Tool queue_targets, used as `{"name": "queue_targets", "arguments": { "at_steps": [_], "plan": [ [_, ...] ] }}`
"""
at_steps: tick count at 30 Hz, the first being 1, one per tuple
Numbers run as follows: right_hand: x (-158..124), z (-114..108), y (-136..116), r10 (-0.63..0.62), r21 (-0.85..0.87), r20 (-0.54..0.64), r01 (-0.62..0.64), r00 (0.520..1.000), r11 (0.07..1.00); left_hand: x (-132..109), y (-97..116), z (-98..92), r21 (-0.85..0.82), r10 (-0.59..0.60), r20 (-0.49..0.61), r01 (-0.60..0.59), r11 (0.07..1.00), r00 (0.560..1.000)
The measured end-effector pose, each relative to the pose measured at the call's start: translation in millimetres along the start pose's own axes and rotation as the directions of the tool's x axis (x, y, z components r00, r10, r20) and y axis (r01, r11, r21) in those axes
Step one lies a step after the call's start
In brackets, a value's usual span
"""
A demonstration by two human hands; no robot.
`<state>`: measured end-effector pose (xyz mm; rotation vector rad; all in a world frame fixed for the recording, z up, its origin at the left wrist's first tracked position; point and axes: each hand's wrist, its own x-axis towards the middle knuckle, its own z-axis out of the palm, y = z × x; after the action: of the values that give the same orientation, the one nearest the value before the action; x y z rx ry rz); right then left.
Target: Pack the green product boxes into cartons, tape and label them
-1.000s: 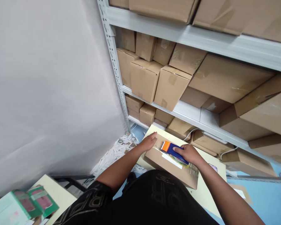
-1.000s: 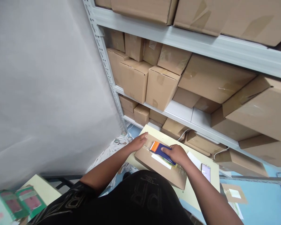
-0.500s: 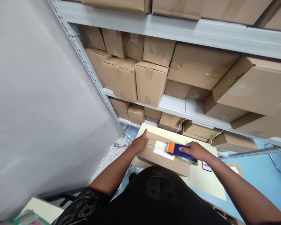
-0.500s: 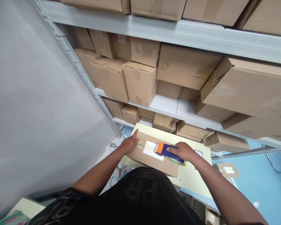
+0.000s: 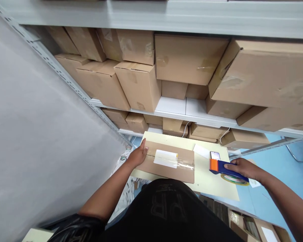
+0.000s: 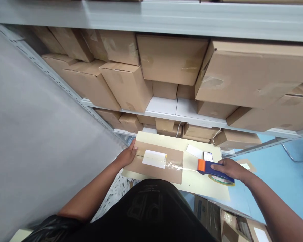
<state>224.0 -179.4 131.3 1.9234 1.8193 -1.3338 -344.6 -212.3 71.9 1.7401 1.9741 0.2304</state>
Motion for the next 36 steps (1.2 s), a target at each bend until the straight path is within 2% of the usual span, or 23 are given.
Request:
{"name": "queue_targets", "arguments": {
  "at_steps": [4, 6, 8, 10, 12, 15, 17, 19, 20, 22, 24, 25, 27, 30, 32, 33, 35, 36],
  "plan": [
    [36.3, 41.3, -17.6, -0.052, -0.108, -0.034, 0.048, 0.998, 0.993, -1.0, 3.2, -1.6, -0.028, 0.001, 0.005, -0.001, 1.000, 1.000],
    [54.8, 62.9, -29.8, -0.069, -0.083, -0.017, 0.068, 0.997, 0.994, -1.2, 3.7, -1.6, -0.038, -0.010, 0.003, 0.010, 0.999, 1.000],
    [67.7, 79.4, -33.5, -0.029, 0.014, 0.005, 0.029, 1.000, 0.999, -1.0, 3.6, -1.4, -0.039, -0.023, 0.002, 0.024, 0.999, 1.000],
    [72.8, 93.2, -26.2, 0.034, 0.190, 0.040, -0.040, 0.999, 0.981, -0.8, 3.5, -1.3, -0.046, -0.021, 0.004, 0.022, 0.999, 1.000],
    [70.4, 109.5, -10.4, 0.109, 0.364, 0.079, -0.130, 0.991, 0.922, -0.6, 3.5, -1.7, -0.059, -0.013, 0.006, 0.014, 0.998, 1.000],
    [58.4, 144.0, 18.2, 0.229, 0.481, 0.139, -0.267, 0.964, 0.835, -0.5, 2.9, -2.3, -0.078, -0.013, 0.010, 0.013, 0.997, 1.000],
    [49.7, 169.9, 34.0, 0.253, 0.571, 0.145, -0.290, 0.956, 0.768, -0.4, 1.5, -2.0, -0.085, -0.012, 0.007, 0.012, 0.996, 1.000],
    [44.1, 192.9, 42.7, 0.308, 0.607, 0.026, -0.260, 0.951, 0.751, 0.0, -0.6, -1.0, -0.085, -0.005, 0.000, 0.005, 0.996, 1.000],
    [43.1, 202.6, 43.8, 0.338, 0.576, -0.070, -0.239, 0.938, 0.782, 0.2, -1.7, -0.4, -0.083, -0.003, -0.003, 0.003, 0.997, 1.000],
    [45.8, 218.7, 39.0, 0.345, 0.400, -0.293, -0.213, 0.892, 0.891, 0.5, -3.6, 1.1, -0.079, -0.007, -0.007, 0.007, 0.997, 1.000],
    [54.8, 231.4, 27.6, 0.245, 0.137, -0.479, -0.203, 0.843, 0.969, 0.6, -4.5, 2.3, -0.073, -0.025, -0.015, 0.023, 0.997, 1.000],
    [61.1, 236.7, 21.1, 0.176, 0.009, -0.539, -0.204, 0.823, 0.979, 0.5, -4.6, 2.7, -0.070, -0.033, -0.019, 0.032, 0.997, 0.999],
    [75.2, 245.0, 9.5, 0.074, -0.179, -0.593, -0.221, 0.802, 0.959, 0.2, -3.9, 3.0, -0.068, -0.045, -0.025, 0.043, 0.997, 0.999],
    [90.7, 251.3, 1.6, 0.045, -0.261, -0.566, -0.230, 0.823, 0.937, -1.1, -2.4, 2.1, -0.096, -0.035, -0.037, 0.031, 0.995, 0.999],
    [92.6, 251.7, 1.2, 0.056, -0.230, -0.560, -0.220, 0.826, 0.948, -2.1, -2.5, 1.5, -0.134, -0.014, -0.049, 0.008, 0.991, 0.999],
    [90.8, 251.0, 0.7, 0.050, -0.194, -0.580, -0.198, 0.813, 0.961, -2.5, -2.9, 1.4, -0.150, -0.009, -0.053, 0.000, 0.989, 0.999],
    [82.6, 247.9, -4.2, 0.022, -0.065, -0.621, -0.080, 0.784, 0.995, -2.8, -4.3, 2.0, -0.169, -0.025, -0.053, 0.015, 0.986, 0.998],
    [77.0, 245.6, -9.9, 0.021, 0.045, -0.619, 0.009, 0.785, 0.999, -2.6, -5.1, 2.5, -0.172, -0.045, -0.050, 0.036, 0.985, 0.998]
  ]
}}
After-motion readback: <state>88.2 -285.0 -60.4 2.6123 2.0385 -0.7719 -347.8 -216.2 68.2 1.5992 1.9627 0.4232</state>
